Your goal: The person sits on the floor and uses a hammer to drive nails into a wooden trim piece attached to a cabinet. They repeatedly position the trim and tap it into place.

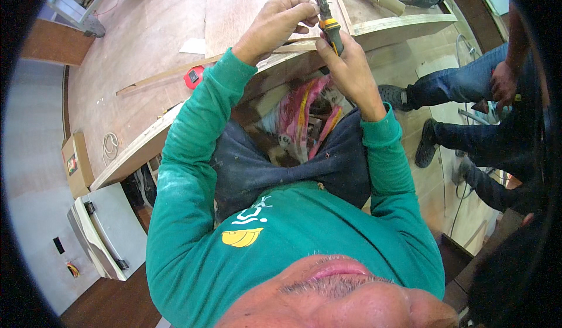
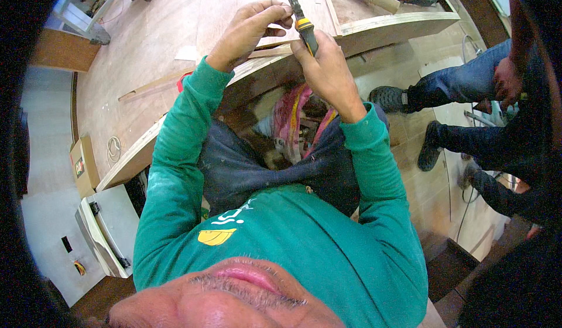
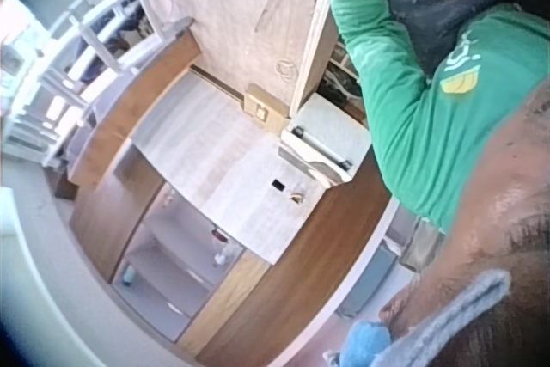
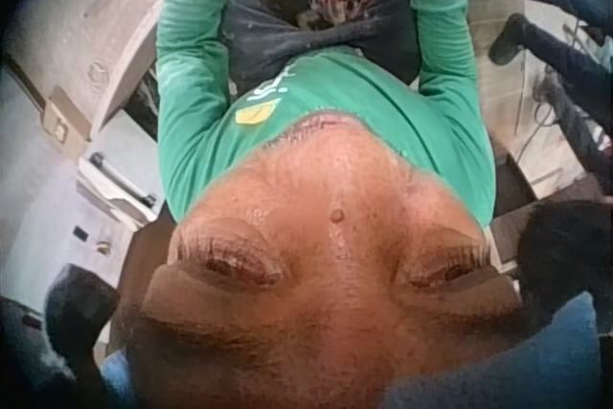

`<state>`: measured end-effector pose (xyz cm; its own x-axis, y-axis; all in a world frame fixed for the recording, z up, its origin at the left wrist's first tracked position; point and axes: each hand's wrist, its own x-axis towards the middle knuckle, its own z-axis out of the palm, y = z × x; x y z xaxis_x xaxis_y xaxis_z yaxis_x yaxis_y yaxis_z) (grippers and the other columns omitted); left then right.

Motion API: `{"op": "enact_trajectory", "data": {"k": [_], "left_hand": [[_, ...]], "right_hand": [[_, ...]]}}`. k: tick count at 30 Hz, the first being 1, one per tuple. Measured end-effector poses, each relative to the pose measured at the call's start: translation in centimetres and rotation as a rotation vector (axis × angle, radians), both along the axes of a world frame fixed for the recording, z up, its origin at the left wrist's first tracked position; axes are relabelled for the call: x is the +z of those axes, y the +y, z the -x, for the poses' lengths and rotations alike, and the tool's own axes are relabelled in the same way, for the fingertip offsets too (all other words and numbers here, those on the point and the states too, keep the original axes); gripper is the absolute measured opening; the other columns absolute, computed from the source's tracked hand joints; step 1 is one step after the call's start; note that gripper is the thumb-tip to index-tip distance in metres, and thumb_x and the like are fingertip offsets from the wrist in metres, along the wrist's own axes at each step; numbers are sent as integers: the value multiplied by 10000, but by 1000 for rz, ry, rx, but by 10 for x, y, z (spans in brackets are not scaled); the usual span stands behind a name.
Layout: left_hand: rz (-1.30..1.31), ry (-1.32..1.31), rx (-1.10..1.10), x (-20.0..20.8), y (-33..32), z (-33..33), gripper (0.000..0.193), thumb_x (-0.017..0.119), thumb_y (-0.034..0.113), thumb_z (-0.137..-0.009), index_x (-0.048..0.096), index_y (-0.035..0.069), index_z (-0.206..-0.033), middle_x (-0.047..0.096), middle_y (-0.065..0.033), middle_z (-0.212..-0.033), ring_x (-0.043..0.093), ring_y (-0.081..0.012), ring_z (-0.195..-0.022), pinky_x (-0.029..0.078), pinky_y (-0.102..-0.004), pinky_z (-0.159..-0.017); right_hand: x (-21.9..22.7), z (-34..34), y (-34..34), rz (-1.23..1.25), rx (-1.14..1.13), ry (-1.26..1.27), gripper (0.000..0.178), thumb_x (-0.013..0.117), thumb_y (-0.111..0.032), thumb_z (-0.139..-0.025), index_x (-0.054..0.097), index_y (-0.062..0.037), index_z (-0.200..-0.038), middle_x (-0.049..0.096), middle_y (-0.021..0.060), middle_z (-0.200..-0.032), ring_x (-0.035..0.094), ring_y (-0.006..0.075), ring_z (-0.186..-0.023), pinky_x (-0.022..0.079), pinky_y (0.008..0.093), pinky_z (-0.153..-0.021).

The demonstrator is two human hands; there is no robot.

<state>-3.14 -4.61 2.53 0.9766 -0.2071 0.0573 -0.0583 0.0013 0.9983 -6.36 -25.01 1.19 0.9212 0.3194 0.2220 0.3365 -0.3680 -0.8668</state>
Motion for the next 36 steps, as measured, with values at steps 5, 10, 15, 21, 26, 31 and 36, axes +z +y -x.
{"op": "enact_trajectory", "data": {"k": [5, 10, 15, 21, 26, 31, 36], "left_hand": [[72, 63, -23, 4, 1, 4, 322, 598, 291, -1027, 724, 17, -1142, 718, -72, -1048, 668, -145, -1002, 561, -318, -901], [123, 65, -73, 10, 10, 4, 367, 567, 315, -1041, 717, 7, -1174, 720, -80, -1061, 680, -150, -989, 574, -321, -906], [16, -26, -34, 13, 9, 4, 384, 600, 339, -1028, 714, -1, -1165, 717, -81, -1054, 688, -157, -978, 578, -304, -898], [-115, -56, -5, 10, 6, 1, 354, 647, 302, -1012, 705, -26, -1132, 707, -77, -1012, 686, -146, -968, 576, -281, -888], [-89, -16, -40, 19, 7, 3, 308, 648, 270, -1014, 688, -27, -1087, 693, -64, -980, 668, -131, -933, 570, -278, -866], [-100, -110, -97, 16, 13, 4, 255, 630, 237, -1043, 677, -3, -1116, 692, -53, -1008, 659, -124, -948, 562, -284, -883], [-77, -112, -122, 18, 10, 5, 268, 602, 244, -1063, 669, -9, -1117, 688, -58, -1034, 658, -123, -953, 569, -287, -892]], "right_hand": [[0, 2, 1, -19, -16, 87, 424, 630, -349, -1010, 596, 23, -1212, 674, 248, -1015, 662, 385, -934, 505, 460, -849], [-8, -1, 0, -77, -38, 105, 427, 629, -353, -1018, 600, 15, -1234, 681, 214, -985, 658, 313, -881, 512, 432, -822], [-6, 0, 1, -82, -39, 109, 409, 628, -346, -1021, 596, 13, -1213, 677, 204, -968, 651, 297, -872, 515, 424, -810], [0, 4, 3, -15, -43, 62, 391, 648, -321, -1014, 581, 10, -1212, 688, 233, -952, 688, 361, -914, 516, 460, -826], [-3, 6, 5, 144, -144, -175, 436, 671, -277, -996, 531, 27, -1275, 655, 273, -1094, 650, 468, -1034, 518, 519, -873], [1, 14, 7, 275, -214, -336, 543, 669, -251, -985, 467, 27, -1407, 580, 258, -1234, 614, 453, -1125, 525, 542, -902], [10, 19, 4, 306, -217, -335, 638, 668, -261, -985, 412, 34, -1490, 578, 249, -1230, 621, 438, -1122, 532, 545, -892]]}}
